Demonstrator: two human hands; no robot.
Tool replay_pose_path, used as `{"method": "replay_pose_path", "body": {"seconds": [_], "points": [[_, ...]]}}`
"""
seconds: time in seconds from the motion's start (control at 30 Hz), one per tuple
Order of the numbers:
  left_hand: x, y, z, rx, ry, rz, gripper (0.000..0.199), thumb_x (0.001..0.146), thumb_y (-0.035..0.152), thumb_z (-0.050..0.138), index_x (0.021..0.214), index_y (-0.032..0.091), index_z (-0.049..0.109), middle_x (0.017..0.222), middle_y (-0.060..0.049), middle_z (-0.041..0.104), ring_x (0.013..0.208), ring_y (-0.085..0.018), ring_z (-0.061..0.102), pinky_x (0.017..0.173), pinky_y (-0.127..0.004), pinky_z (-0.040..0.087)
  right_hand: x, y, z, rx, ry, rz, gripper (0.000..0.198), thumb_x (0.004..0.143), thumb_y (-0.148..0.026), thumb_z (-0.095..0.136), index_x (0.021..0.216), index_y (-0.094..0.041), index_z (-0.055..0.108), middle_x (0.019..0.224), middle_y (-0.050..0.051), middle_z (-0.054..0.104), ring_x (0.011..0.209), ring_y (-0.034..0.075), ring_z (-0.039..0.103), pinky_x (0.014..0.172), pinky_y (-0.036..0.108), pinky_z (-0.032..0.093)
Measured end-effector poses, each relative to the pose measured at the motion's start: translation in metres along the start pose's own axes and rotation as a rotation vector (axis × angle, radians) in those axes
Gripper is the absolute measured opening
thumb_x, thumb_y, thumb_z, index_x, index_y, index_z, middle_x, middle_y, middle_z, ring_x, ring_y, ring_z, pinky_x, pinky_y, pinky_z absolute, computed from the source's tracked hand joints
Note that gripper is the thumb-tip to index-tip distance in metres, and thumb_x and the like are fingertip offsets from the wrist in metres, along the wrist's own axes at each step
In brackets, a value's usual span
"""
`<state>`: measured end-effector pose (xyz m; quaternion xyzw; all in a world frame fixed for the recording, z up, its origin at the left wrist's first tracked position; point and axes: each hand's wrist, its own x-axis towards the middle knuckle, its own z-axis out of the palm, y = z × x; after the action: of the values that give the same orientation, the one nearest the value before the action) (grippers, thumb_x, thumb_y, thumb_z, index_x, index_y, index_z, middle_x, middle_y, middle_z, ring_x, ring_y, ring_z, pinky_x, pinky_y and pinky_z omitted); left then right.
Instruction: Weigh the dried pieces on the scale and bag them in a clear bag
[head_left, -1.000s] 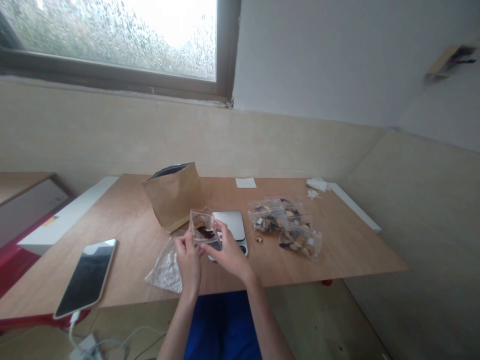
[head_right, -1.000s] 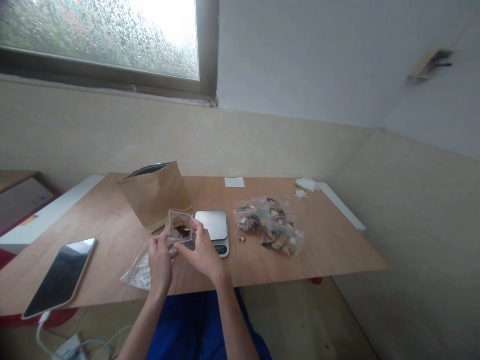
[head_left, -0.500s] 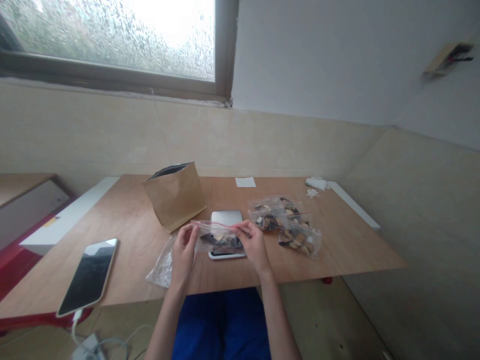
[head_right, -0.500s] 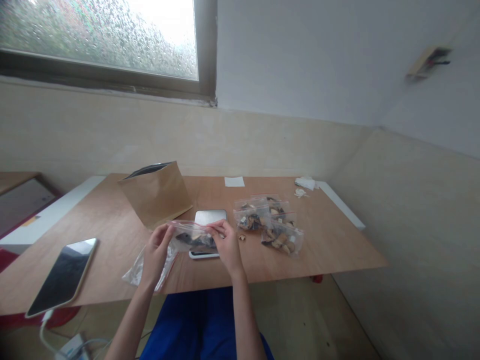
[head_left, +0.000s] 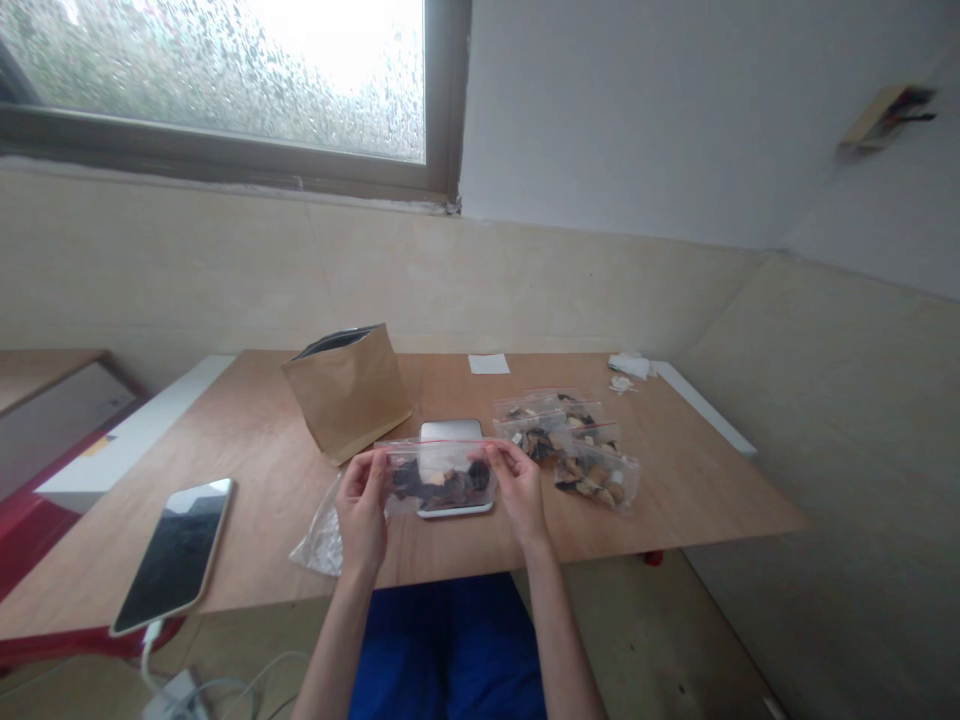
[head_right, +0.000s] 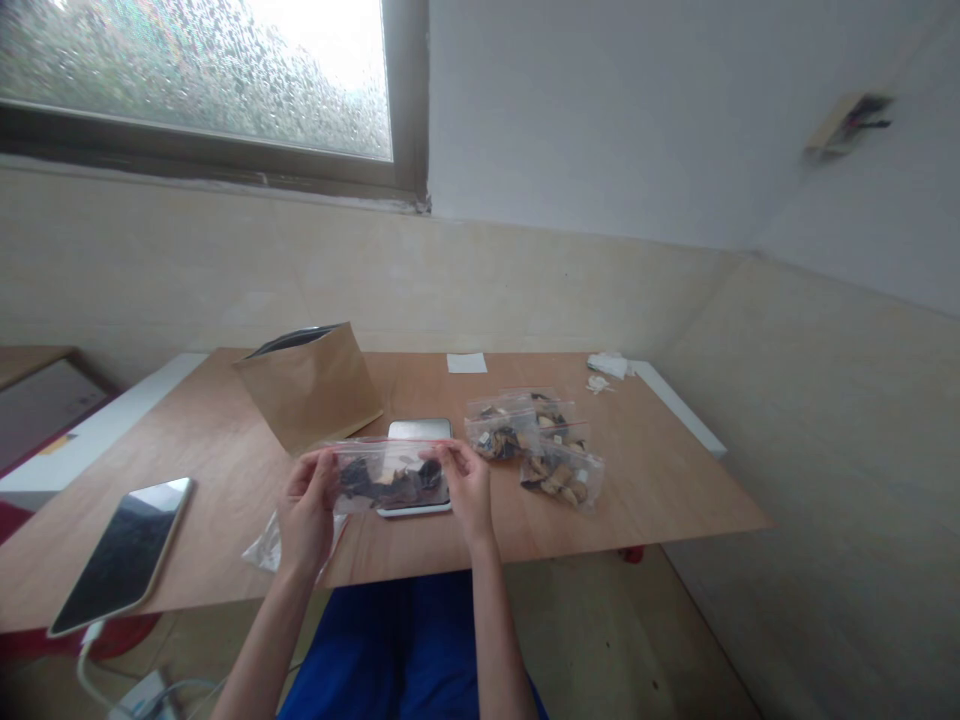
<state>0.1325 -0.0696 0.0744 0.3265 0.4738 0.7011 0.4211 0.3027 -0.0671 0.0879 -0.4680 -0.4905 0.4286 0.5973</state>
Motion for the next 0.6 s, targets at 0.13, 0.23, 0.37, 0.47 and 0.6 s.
{"method": "replay_pose_path", "body": {"seconds": [0.13,0.23,0.37,0.47,0.6], "points": [[-0.0008,0.0013,-0.0019,0.089,-0.007,0.03,0.032,0.072,0.045,0.062,0.083,0.015,0.063,0.074,-0.002,0.063,0.067,-0.013,0.057,0.06,-0.021,0.046,-0.0015,-0.0048,-0.0016,-0.057,0.034,-0.039,0.038,0.086,-0.05,0.046,0.087,-0.016,0.063,0.078,0.007,0.072,0.078,0.021,0.067,0.078,0.033,0.05],[-0.0014,0.0003,-0.0036,0.121,-0.012,0.056,0.031,0.073,0.045,0.061,0.082,0.016,0.064,0.074,-0.002,0.063,0.067,-0.013,0.057,0.059,-0.022,0.046,-0.0028,-0.0057,-0.0028,-0.095,0.062,-0.067,0.039,0.087,-0.051,0.043,0.086,-0.017,0.063,0.077,0.007,0.071,0.075,0.021,0.067,0.075,0.032,0.051],[-0.0037,0.0012,-0.0024,0.149,0.001,0.087,0.028,0.074,0.043,0.061,0.082,0.016,0.064,0.075,-0.002,0.063,0.069,-0.013,0.058,0.062,-0.022,0.047,-0.0038,-0.0011,-0.0021,-0.13,0.106,-0.106,0.036,0.088,-0.048,0.043,0.084,-0.018,0.06,0.077,0.006,0.071,0.074,0.02,0.066,0.073,0.03,0.051],[-0.0061,0.0035,0.0006,0.186,0.011,0.106,0.028,0.075,0.043,0.06,0.081,0.016,0.063,0.075,-0.002,0.063,0.07,-0.014,0.059,0.064,-0.023,0.048,-0.0043,0.0022,-0.0012,-0.136,0.135,-0.123,0.033,0.088,-0.047,0.043,0.082,-0.018,0.059,0.076,0.006,0.07,0.073,0.019,0.066,0.073,0.029,0.05],[-0.0092,0.0059,0.0042,0.203,0.021,0.135,0.028,0.074,0.043,0.061,0.08,0.017,0.062,0.074,-0.002,0.063,0.07,-0.014,0.059,0.066,-0.024,0.048,-0.0054,0.0007,-0.0018,-0.14,0.158,-0.134,0.033,0.088,-0.046,0.044,0.079,-0.018,0.058,0.074,0.005,0.07,0.073,0.018,0.066,0.073,0.028,0.05]]}}
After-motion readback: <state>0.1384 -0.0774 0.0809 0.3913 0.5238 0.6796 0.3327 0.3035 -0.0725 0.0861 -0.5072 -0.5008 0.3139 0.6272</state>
